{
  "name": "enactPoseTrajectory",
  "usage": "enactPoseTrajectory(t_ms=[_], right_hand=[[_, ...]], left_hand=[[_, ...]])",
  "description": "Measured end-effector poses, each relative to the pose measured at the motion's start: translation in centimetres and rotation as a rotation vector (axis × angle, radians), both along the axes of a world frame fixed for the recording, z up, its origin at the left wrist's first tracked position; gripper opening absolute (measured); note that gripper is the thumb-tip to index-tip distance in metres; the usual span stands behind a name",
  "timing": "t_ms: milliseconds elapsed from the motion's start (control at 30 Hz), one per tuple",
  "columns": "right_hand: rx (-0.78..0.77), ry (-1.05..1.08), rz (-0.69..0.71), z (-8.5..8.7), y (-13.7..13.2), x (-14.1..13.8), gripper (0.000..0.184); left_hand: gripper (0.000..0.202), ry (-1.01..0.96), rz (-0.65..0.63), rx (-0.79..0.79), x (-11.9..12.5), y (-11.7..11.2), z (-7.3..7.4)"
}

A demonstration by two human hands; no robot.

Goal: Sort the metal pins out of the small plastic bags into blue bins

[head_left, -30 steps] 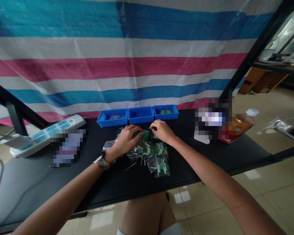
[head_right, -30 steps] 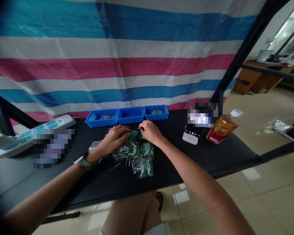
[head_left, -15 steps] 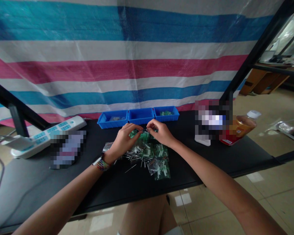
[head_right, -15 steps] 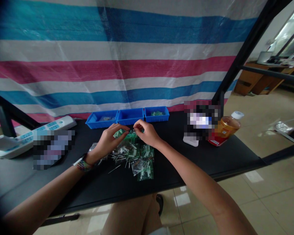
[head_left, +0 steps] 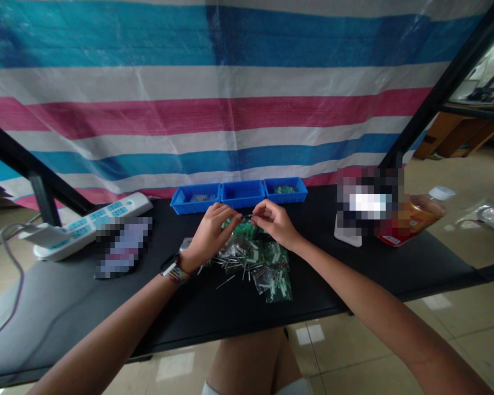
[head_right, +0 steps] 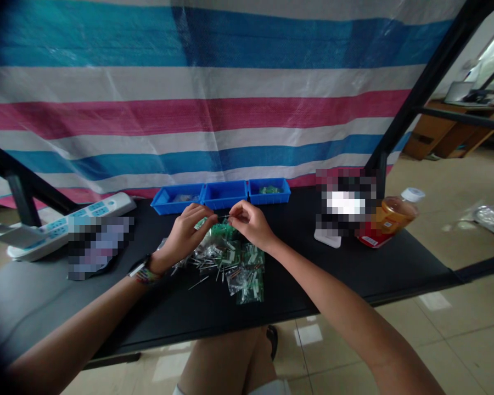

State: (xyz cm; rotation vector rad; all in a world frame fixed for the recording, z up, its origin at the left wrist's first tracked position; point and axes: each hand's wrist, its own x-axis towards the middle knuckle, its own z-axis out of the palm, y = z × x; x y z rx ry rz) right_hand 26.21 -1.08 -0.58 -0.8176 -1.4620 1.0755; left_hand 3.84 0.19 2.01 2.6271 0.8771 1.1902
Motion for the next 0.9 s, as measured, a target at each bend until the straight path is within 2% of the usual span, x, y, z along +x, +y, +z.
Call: enactPoseTrajectory(t_ms=[167, 467, 733, 900], right_hand=[[-0.002, -0.005, 0.008, -0.09, 0.13, 0.12, 0.031], [0.014, -0.044, 0.013, 0.09, 0.08, 0.31, 0.05], [-0.072, 0.096, 0.031, 0.28, 0.08, 0.24, 0.039], [-0.113, 0.097, 0.017, 0.5, -0.09, 0.43, 0.034]], left_hand=[[0.026, 0.024, -0.019, -0.014, 0.02, -0.25, 0.21], [0.013, 0.001, 0.011, -0.009, 0.0, -0.62, 0.57], [0.023, 0.028, -0.014, -0.011, -0.19, -0.32, 0.52], [0.025, 0.021, -0.035, -0.059, -0.22, -0.25, 0.34]])
